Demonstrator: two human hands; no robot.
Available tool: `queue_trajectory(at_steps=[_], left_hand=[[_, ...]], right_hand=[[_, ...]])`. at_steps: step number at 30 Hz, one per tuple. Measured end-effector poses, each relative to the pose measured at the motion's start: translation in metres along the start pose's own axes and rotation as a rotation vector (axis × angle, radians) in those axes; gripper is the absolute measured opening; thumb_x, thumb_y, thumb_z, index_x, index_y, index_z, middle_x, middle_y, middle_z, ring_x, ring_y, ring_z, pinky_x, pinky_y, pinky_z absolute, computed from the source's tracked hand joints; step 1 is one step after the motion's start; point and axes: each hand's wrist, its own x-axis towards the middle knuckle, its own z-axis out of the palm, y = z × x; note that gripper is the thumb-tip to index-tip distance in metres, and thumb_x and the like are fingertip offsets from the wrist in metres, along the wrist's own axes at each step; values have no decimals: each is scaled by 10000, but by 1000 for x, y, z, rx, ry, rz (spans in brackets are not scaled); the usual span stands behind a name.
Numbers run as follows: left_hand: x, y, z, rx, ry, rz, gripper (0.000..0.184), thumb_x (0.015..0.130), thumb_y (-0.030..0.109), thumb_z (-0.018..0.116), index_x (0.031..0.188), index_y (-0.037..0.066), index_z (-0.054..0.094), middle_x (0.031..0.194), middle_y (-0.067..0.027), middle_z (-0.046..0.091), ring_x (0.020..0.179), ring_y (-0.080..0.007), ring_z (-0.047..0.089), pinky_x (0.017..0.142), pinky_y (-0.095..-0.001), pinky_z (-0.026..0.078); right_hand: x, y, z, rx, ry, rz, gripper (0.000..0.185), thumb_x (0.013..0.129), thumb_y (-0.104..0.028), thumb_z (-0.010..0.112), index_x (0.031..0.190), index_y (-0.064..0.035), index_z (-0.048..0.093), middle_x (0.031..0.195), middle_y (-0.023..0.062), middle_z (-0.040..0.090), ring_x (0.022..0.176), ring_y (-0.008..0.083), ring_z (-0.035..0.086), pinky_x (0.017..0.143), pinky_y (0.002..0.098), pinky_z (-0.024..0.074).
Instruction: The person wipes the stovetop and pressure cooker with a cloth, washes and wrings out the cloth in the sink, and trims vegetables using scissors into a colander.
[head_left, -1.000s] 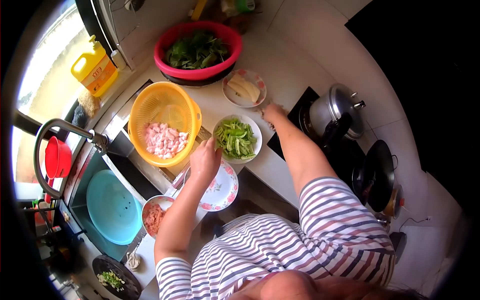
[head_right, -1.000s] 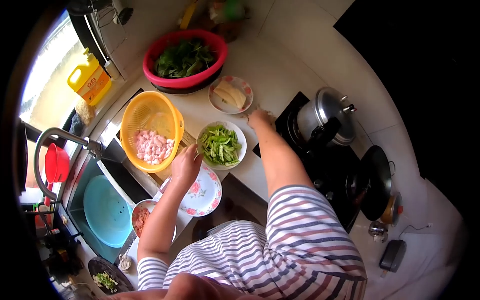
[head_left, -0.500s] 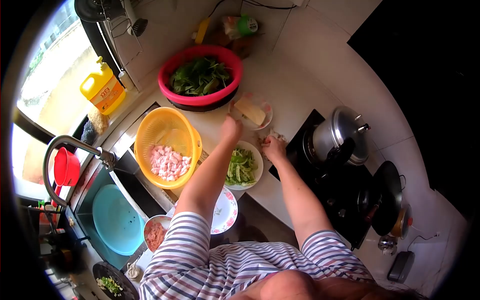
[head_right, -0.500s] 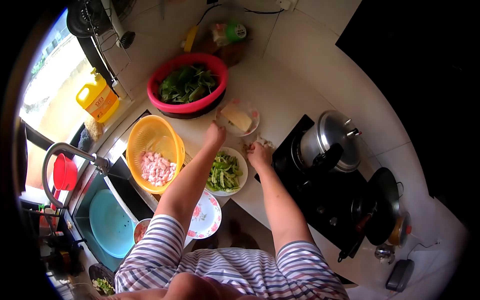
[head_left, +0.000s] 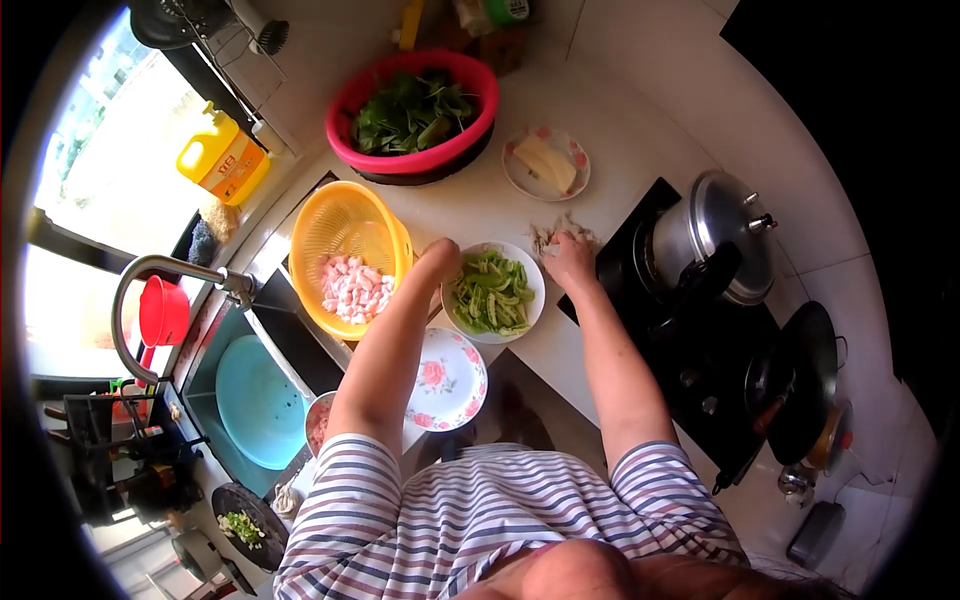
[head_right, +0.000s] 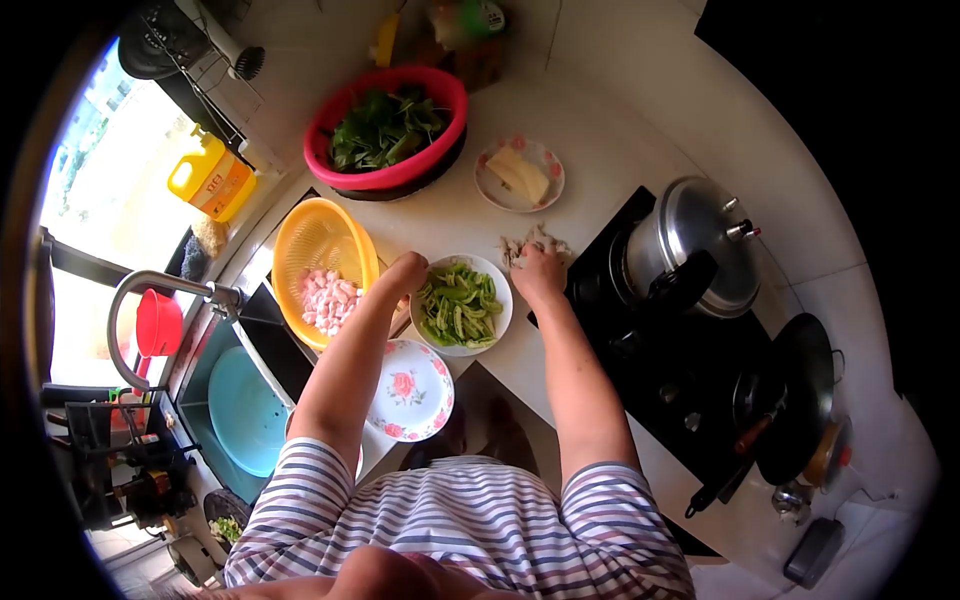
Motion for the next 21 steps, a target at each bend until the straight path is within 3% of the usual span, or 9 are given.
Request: queue_trajectory(at_steps=[3,7,10,12,13,15,16,17,21], left_hand=[[-13,-5,7,-192,-43,105,208,811,86,466,919,-15,613,766,-191,619,585,-295,630,515,-367,522],[-25,-10,15,-356,32,241,210,796,81,457,878,-14,626,659,-177,601,527,-260,612,480,-335,504],[-48,-14,11,-431,94,307,216,767,60,450,860,-9,632,630,-165,594,542,-237,606,495,-320,484],[-62,-25,8,-513,141,385,199,762,69,476,865,-11,625,636,-138,593,557,-204,582,524,-304,461],[-89,-22,-4,-568,125,354,188,760,71,487,864,-14,619,638,-120,587,565,-181,559,539,-302,449],[-141,-20,-26,-597,159,323,173,758,68,498,861,-20,607,638,-82,566,584,-143,520,563,-297,432],[-154,-27,-31,-570,213,326,167,758,62,498,859,-23,601,636,-62,552,595,-128,504,571,-295,426],[-165,-36,-34,-541,227,326,166,759,53,496,861,-23,602,642,-55,546,609,-115,499,579,-284,424],[-206,-79,-30,-595,244,224,179,761,20,498,894,-38,601,697,-32,559,659,-84,497,603,-251,421]], right_hand=[[-25,-22,-30,-302,-40,-29,401,732,-243,584,1127,-183,545,1166,78,516,1080,321,453,864,442,395],[-20,10,-11,-181,110,-213,366,684,-159,588,1051,-165,580,1080,84,546,1027,312,473,831,446,393],[4,24,3,172,197,-354,280,675,-85,544,942,-77,626,909,133,626,860,322,577,789,374,439],[9,1,12,599,138,-307,320,669,-53,515,973,-55,614,914,167,626,843,336,590,771,387,457],[12,-18,6,602,174,-399,337,670,-53,507,993,-42,602,932,177,619,832,342,592,768,385,464],[24,-56,7,572,264,-483,298,698,-45,513,983,-35,598,929,166,617,862,339,574,778,388,455],[46,-66,24,548,347,-647,333,708,-39,522,1035,-55,581,986,151,593,948,346,534,813,382,437],[55,-82,30,339,275,-636,382,715,-95,555,1096,-77,541,1101,132,534,1046,332,472,864,428,396],[90,-115,97,-95,267,-629,405,749,-209,545,1136,-97,506,1221,130,446,1128,313,396,929,493,309]])
